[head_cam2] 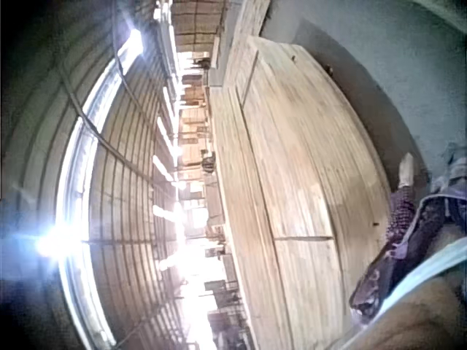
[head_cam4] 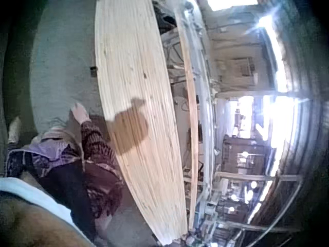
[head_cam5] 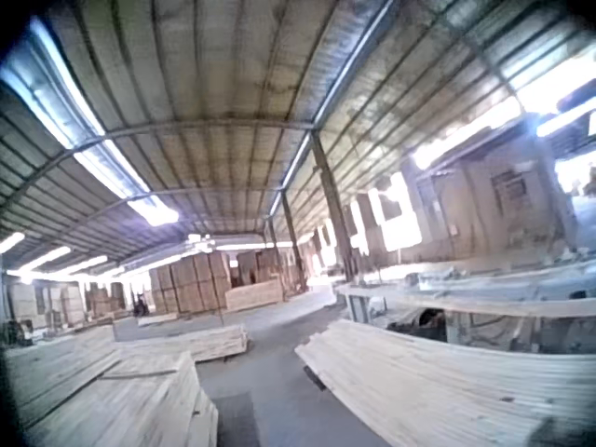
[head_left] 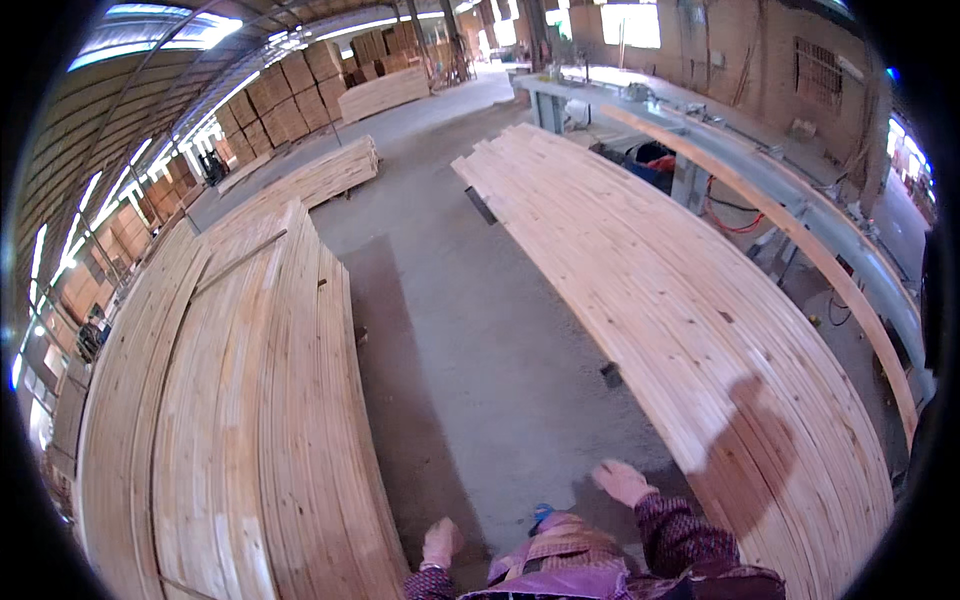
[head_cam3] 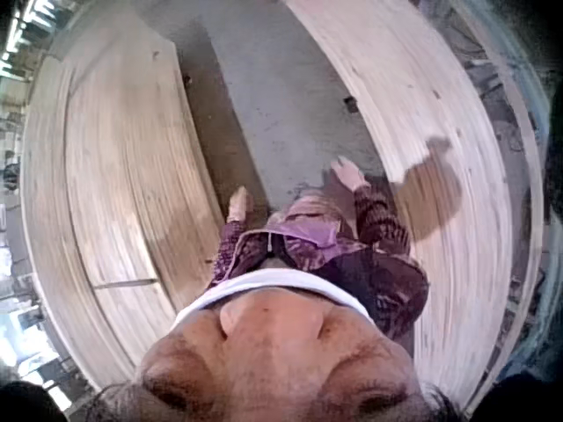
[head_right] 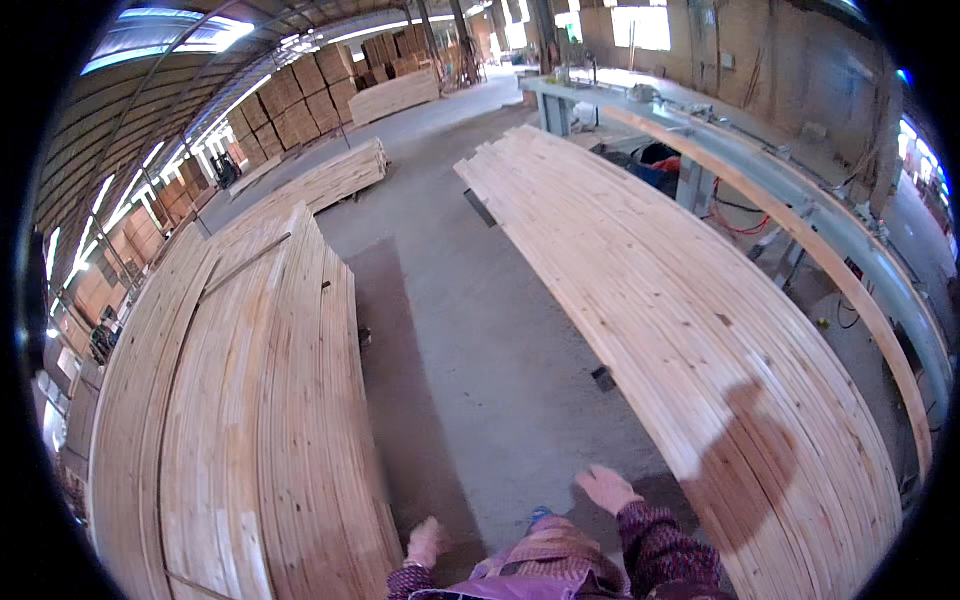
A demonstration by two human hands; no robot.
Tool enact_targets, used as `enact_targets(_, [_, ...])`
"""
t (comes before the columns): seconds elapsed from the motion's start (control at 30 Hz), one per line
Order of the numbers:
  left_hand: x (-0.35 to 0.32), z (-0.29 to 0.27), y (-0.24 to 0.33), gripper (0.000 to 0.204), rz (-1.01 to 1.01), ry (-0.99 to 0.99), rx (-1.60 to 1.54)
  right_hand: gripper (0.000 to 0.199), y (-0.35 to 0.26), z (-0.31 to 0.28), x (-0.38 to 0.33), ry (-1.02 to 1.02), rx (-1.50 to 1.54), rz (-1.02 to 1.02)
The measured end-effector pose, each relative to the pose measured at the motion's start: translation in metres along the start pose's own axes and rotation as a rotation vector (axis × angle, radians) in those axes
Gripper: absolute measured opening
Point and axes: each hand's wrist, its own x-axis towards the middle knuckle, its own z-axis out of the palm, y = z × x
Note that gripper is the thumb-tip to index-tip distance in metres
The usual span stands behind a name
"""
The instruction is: The person repeatedly picks up long wooden planks from a conveyor and stacks them in a pile on the floor. They handle the planks one at a time, aligning them carefully before placing them down.
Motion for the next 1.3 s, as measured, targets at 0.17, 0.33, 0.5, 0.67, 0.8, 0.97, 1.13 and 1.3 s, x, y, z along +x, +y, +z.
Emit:
enact_targets(0.17, [0.014, -0.016, -0.022, 0.026, -0.408, -0.239, -0.412, 0.065, -0.173, -0.066, 0.161, 0.050, -0.077, -0.268])
enact_targets(0.33, [0.155, -0.041, -0.070, 0.030, -0.597, -0.310, -0.387, 0.047, -0.282, -0.065, 0.347, -0.096, -0.181, -0.410])
enact_targets(0.5, [0.362, -0.092, -0.138, 0.035, -0.642, -0.256, -0.463, 0.050, -0.347, -0.064, 0.466, -0.148, 0.020, -0.042])
enact_targets(0.67, [0.682, -0.204, -0.219, 0.037, -0.801, -0.025, -1.212, 0.061, -0.389, -0.105, 0.548, -0.167, -0.473, -0.489])
enact_targets(0.8, [0.917, -0.356, -0.150, 0.023, -0.324, 0.111, -1.453, 0.055, -0.417, -0.138, 0.637, -0.029, 0.127, -0.064])
enact_targets(0.97, [1.073, -0.412, -0.129, 0.018, -0.159, 0.055, -1.194, 0.052, -0.451, -0.188, 0.817, 0.097, 0.233, 0.099])
enact_targets(1.13, [1.132, -0.366, -0.205, 0.025, 0.037, -0.309, 0.050, 0.052, -0.554, -0.282, 0.976, 0.127, 0.331, -0.042])
enact_targets(1.3, [1.240, -0.359, -0.206, 0.026, -0.197, -0.506, -0.134, 0.052, -0.628, -0.372, 1.123, 0.295, 0.294, -0.107])
